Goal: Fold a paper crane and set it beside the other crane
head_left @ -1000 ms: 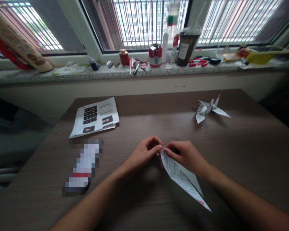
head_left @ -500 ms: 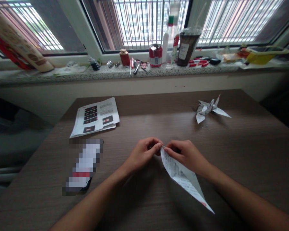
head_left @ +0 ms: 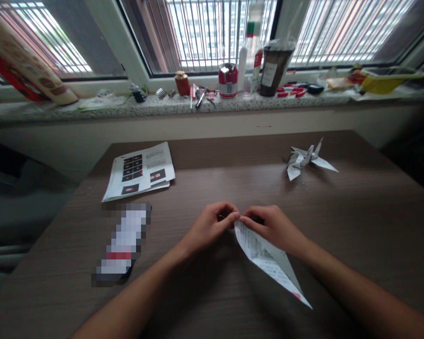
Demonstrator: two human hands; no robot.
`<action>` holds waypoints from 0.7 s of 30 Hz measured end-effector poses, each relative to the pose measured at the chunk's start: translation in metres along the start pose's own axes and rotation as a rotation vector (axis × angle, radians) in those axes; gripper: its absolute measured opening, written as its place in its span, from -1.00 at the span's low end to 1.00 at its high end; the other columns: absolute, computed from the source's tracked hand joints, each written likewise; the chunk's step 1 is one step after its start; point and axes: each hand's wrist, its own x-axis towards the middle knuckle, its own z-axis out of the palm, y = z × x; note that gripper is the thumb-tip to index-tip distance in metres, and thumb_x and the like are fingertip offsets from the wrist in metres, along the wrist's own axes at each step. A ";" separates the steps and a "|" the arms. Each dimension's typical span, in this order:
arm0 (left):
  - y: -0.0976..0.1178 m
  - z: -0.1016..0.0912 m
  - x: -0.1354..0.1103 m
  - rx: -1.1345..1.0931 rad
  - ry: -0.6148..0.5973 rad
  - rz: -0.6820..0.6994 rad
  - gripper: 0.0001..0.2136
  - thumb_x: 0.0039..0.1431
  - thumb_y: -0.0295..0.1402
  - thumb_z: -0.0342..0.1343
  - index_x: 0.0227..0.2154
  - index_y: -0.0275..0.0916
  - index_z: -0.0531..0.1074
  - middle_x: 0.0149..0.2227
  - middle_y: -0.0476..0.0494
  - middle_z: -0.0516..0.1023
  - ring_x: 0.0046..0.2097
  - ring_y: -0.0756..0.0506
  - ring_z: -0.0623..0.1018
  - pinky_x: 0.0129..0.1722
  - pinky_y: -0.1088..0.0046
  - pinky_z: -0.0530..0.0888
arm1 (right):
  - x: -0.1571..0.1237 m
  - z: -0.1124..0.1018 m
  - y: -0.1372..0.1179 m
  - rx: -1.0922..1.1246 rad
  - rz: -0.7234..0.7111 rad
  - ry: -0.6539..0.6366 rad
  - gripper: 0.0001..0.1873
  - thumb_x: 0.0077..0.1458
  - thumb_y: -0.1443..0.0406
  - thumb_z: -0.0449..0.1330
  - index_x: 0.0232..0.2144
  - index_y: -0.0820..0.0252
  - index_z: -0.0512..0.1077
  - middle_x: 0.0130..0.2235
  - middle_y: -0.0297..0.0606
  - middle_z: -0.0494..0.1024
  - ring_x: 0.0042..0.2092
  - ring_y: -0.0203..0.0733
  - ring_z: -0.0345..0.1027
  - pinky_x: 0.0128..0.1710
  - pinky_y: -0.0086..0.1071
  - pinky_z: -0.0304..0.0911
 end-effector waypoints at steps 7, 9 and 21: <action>-0.012 -0.011 0.005 0.086 0.129 -0.009 -0.79 0.33 -0.24 0.18 -0.28 -0.30 0.56 -0.32 -0.10 0.59 -0.29 -0.07 0.53 -0.25 0.44 0.44 | 0.001 -0.010 0.011 0.062 0.041 -0.016 -0.76 0.34 0.15 0.20 -0.19 0.13 0.61 -0.28 -0.32 0.66 -0.28 -0.22 0.49 -0.30 -0.39 0.26; -0.016 -0.016 0.007 0.093 0.172 -0.019 -0.79 0.31 -0.24 0.19 -0.29 -0.30 0.55 -0.33 -0.10 0.59 -0.30 -0.06 0.53 -0.25 0.44 0.44 | 0.001 -0.014 0.018 0.062 0.055 -0.027 -0.75 0.34 0.14 0.19 -0.21 0.14 0.61 -0.30 -0.31 0.65 -0.29 -0.22 0.48 -0.30 -0.38 0.27; -0.022 -0.023 0.007 0.171 0.219 -0.011 -0.83 0.33 -0.25 0.18 -0.28 -0.26 0.53 -0.31 -0.08 0.61 -0.29 -0.07 0.57 -0.21 0.38 0.52 | 0.001 -0.019 0.037 0.128 0.147 -0.075 -0.77 0.27 0.16 0.23 -0.26 0.18 0.59 -0.37 -0.29 0.61 -0.38 -0.22 0.47 -0.39 -0.39 0.33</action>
